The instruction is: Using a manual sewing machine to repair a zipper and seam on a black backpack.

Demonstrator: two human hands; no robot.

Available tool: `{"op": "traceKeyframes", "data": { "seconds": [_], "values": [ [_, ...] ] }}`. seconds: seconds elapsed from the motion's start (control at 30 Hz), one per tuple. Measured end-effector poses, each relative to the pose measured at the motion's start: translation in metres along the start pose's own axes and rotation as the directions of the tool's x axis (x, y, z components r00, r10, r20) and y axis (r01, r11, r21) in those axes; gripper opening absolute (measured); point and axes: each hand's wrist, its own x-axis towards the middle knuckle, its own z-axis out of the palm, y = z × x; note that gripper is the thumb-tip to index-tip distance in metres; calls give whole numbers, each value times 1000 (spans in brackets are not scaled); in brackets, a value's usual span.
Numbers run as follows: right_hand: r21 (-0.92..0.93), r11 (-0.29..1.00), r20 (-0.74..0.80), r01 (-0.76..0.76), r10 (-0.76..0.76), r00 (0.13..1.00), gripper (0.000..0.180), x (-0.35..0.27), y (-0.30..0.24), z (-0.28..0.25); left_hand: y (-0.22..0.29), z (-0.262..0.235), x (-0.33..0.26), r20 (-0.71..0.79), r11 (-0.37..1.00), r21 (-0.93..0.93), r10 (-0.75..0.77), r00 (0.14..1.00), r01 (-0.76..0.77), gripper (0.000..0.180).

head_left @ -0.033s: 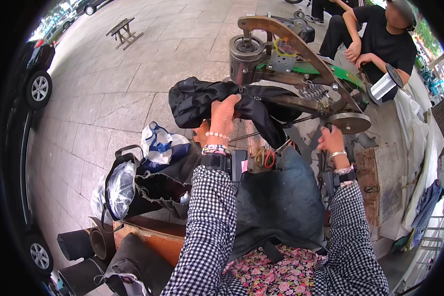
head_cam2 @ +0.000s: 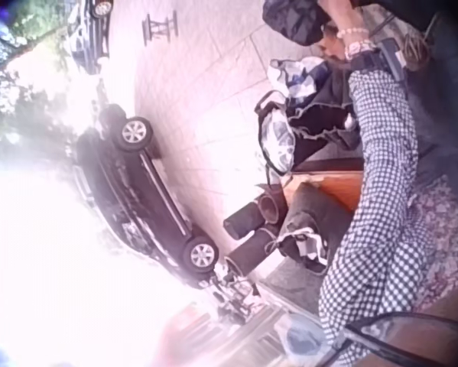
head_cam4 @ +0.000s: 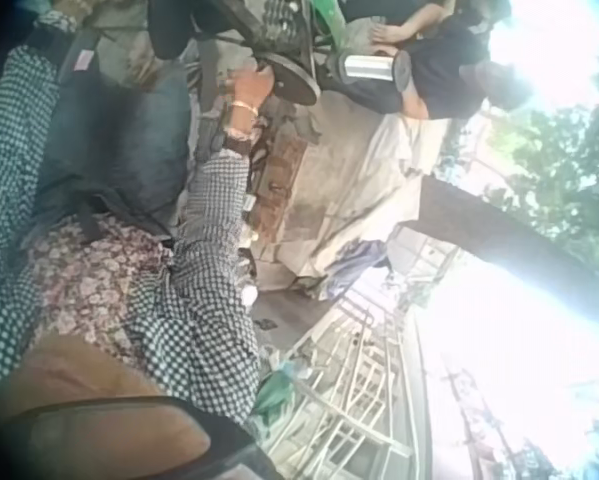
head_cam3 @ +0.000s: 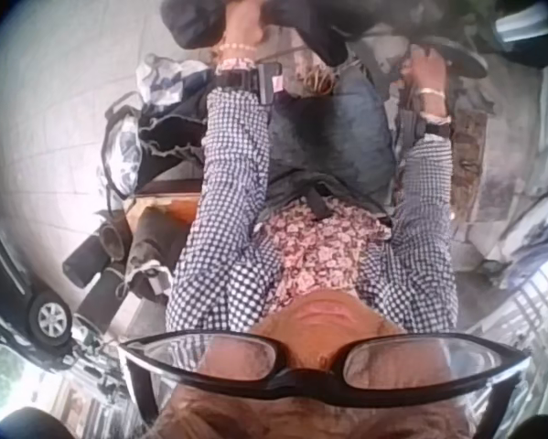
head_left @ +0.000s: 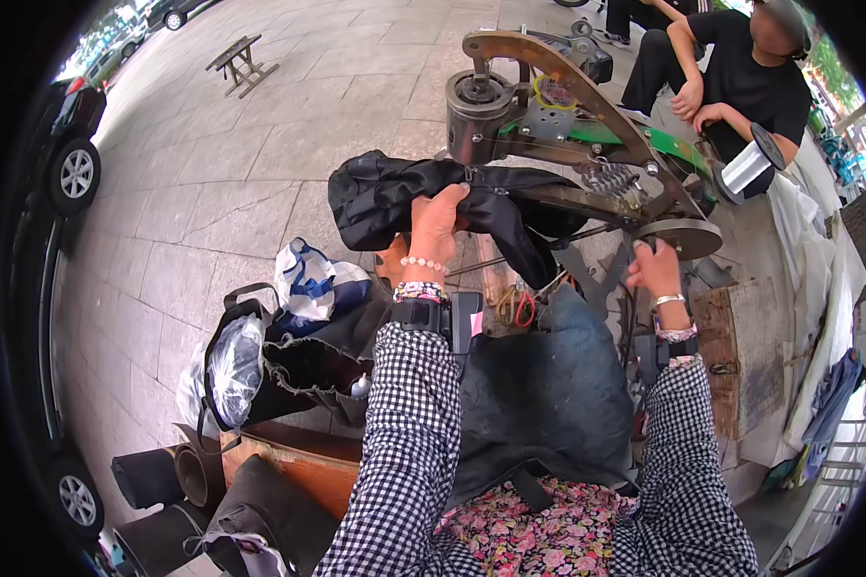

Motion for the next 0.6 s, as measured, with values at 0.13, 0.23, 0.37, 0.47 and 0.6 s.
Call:
{"op": "traceKeyframes", "data": {
  "seconds": [0.13, 0.23, 0.37, 0.47, 0.6],
  "values": [
    [-187, 974, -238, 128, -171, 956, 29, 2, -13, -45, -2, 2, 5, -26, 999, 36, 31, 999, -30, 10],
    [-514, 845, -369, 150, -375, 850, 32, 0, -9, -52, -6, 5, 8, -34, 998, -13, 66, 997, -66, 10],
    [-676, 737, -446, -20, -388, 807, 34, -27, -43, -46, -6, 2, 10, -33, 999, 21, 49, 998, -48, 10],
    [-765, 644, -502, -27, -570, 650, 38, -23, -36, -46, -8, 2, 10, -5, 996, 2, 90, 996, -90, 12],
    [-772, 626, -418, 113, -634, 651, 36, -4, -18, -56, -6, 8, 7, -28, 998, 40, 55, 998, -54, 14]
  ]
}}
